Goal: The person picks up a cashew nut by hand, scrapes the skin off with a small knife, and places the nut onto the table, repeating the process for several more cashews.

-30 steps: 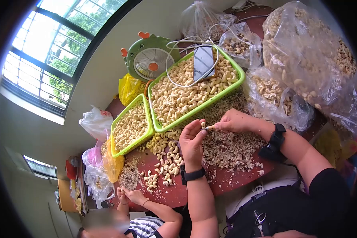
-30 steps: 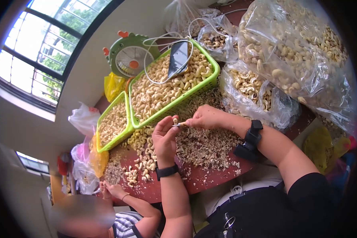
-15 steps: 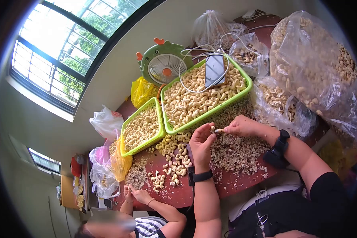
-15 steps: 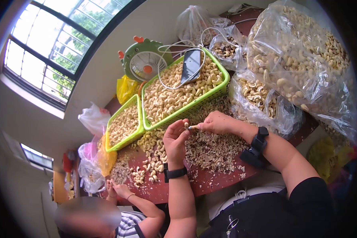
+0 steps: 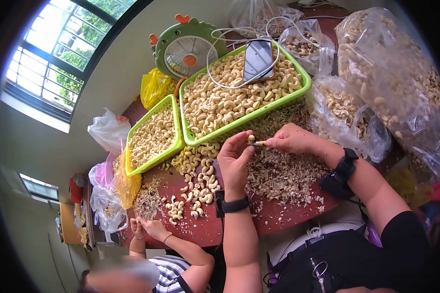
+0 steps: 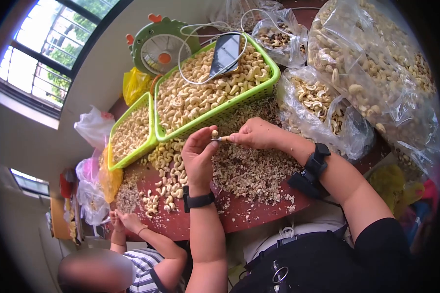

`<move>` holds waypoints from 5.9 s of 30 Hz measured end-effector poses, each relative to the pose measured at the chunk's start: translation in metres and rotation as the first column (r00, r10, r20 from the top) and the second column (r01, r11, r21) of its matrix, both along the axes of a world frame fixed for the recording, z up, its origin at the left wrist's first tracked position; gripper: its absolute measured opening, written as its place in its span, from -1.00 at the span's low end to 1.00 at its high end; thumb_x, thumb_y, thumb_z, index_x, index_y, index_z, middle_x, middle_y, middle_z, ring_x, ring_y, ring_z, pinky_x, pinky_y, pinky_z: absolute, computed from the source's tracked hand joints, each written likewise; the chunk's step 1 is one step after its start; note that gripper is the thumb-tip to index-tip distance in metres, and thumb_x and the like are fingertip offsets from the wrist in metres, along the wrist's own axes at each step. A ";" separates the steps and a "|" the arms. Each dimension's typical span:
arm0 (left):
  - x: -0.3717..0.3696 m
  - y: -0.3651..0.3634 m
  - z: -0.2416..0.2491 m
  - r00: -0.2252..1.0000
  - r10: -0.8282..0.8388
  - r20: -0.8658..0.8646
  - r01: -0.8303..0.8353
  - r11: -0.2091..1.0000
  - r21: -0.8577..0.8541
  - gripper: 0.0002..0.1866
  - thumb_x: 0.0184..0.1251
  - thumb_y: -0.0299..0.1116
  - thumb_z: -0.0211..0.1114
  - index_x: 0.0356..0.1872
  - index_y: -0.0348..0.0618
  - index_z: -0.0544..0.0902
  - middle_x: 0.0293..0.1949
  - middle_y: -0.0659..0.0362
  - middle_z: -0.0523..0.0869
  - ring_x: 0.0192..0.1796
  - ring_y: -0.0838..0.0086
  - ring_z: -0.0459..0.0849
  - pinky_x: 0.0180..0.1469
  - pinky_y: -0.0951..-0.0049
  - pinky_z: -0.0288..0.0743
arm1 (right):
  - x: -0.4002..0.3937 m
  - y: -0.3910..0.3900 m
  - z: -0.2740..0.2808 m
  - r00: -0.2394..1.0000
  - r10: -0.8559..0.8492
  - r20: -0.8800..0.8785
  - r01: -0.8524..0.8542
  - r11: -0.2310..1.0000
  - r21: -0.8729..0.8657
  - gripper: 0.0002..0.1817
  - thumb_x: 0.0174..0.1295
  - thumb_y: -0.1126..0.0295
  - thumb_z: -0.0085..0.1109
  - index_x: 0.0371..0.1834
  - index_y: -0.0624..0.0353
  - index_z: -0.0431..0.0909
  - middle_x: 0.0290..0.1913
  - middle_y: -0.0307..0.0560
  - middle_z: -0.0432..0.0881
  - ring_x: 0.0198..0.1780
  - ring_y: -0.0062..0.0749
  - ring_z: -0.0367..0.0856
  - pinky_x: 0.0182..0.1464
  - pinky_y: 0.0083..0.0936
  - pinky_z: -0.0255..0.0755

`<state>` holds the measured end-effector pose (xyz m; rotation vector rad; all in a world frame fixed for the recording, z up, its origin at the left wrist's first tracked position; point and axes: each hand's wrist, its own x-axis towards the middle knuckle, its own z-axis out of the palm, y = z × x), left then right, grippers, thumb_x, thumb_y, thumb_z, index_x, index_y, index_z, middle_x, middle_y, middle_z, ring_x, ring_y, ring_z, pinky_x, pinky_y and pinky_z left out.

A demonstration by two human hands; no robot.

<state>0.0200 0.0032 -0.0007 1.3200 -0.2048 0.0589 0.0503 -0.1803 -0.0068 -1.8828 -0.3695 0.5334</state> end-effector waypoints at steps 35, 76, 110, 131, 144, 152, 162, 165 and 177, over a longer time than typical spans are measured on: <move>-0.007 0.002 0.004 0.997 0.003 -0.078 -0.007 0.999 -0.040 -0.64 -0.01 -0.66 0.25 -0.11 -0.30 0.46 -0.25 0.11 0.60 -0.29 0.57 0.57 -0.28 0.64 0.49 | -0.005 -0.009 0.007 0.999 0.005 0.050 -0.004 1.000 -0.031 -0.51 0.09 0.00 0.04 -0.77 0.19 0.50 -0.80 -0.29 0.37 -0.71 -0.65 0.26 -0.62 -0.62 0.17; -0.006 -0.002 0.006 1.000 -0.016 0.026 0.015 0.999 0.029 -0.58 -0.01 -0.71 0.19 -0.04 -0.28 0.42 -0.11 0.10 0.55 -0.16 0.59 0.52 -0.16 0.66 0.45 | -0.006 -0.007 0.009 0.998 0.030 0.060 -0.027 0.998 -0.057 -0.50 0.09 -0.01 0.05 -0.74 0.23 0.51 -0.77 -0.26 0.40 -0.69 -0.63 0.31 -0.60 -0.60 0.22; -0.005 0.004 -0.001 0.989 -0.092 -0.111 0.064 0.970 -0.236 -0.64 0.03 -0.69 0.14 -0.07 -0.33 0.42 -0.05 -0.05 0.52 -0.19 0.38 0.60 -0.12 0.45 0.53 | -0.008 -0.010 0.009 0.994 -0.046 0.103 0.048 0.999 -0.010 -0.49 0.11 0.01 0.00 -0.79 0.21 0.46 -0.82 -0.27 0.34 -0.72 -0.60 0.27 -0.61 -0.58 0.20; -0.002 0.005 0.000 0.991 -0.125 -0.040 0.111 0.961 -0.252 -0.66 0.06 -0.69 0.12 -0.07 -0.30 0.44 -0.04 -0.01 0.52 -0.13 0.45 0.56 -0.14 0.51 0.50 | -0.013 -0.007 0.016 0.999 0.016 0.052 -0.016 1.000 -0.015 -0.51 0.10 0.00 0.03 -0.74 0.22 0.50 -0.77 -0.27 0.39 -0.68 -0.63 0.29 -0.59 -0.59 0.21; -0.006 0.005 0.005 0.989 -0.080 -0.125 0.058 0.984 -0.168 -0.59 0.01 -0.70 0.17 -0.04 -0.38 0.38 -0.18 -0.08 0.58 -0.24 0.40 0.61 -0.24 0.46 0.55 | -0.010 -0.010 0.016 0.997 -0.053 0.062 0.059 0.995 -0.085 -0.50 0.04 -0.01 0.10 -0.78 0.21 0.50 -0.80 -0.24 0.40 -0.71 -0.60 0.29 -0.59 -0.58 0.23; -0.003 0.011 0.000 0.979 -0.082 -0.187 0.054 0.988 -0.146 -0.61 0.02 -0.64 0.18 -0.05 -0.40 0.39 -0.24 -0.08 0.60 -0.36 0.41 0.61 -0.28 0.48 0.54 | -0.010 -0.009 0.012 0.999 -0.012 0.032 0.014 0.998 -0.064 -0.50 0.05 -0.03 0.07 -0.78 0.19 0.50 -0.80 -0.24 0.41 -0.70 -0.61 0.32 -0.58 -0.59 0.24; -0.005 0.003 0.001 0.996 -0.060 -0.066 0.045 0.978 -0.204 -0.66 0.05 -0.63 0.15 -0.07 -0.36 0.42 -0.20 -0.05 0.58 -0.31 0.44 0.59 -0.26 0.49 0.53 | -0.013 -0.010 0.018 0.999 -0.015 0.044 0.016 1.000 -0.006 -0.50 0.09 0.01 0.06 -0.78 0.22 0.49 -0.79 -0.27 0.39 -0.70 -0.63 0.29 -0.59 -0.61 0.20; -0.002 0.008 -0.002 0.993 -0.068 -0.093 0.040 0.960 -0.276 -0.69 0.08 -0.60 0.15 -0.10 -0.35 0.44 -0.21 -0.03 0.58 -0.33 0.45 0.59 -0.26 0.50 0.52 | -0.011 -0.011 0.020 0.999 0.004 0.054 -0.003 1.000 -0.006 -0.50 0.10 0.01 0.05 -0.79 0.22 0.47 -0.79 -0.28 0.38 -0.70 -0.64 0.28 -0.60 -0.62 0.19; 0.001 0.008 -0.004 0.971 -0.043 -0.235 -0.030 0.953 -0.300 -0.84 0.26 -0.47 -0.02 -0.24 -0.34 0.46 -0.34 0.05 0.60 -0.33 0.35 0.63 -0.25 0.43 0.58 | -0.010 -0.014 0.020 0.998 -0.005 0.060 0.005 1.000 0.000 -0.49 0.13 0.02 0.00 -0.79 0.21 0.46 -0.80 -0.28 0.36 -0.71 -0.63 0.28 -0.62 -0.63 0.18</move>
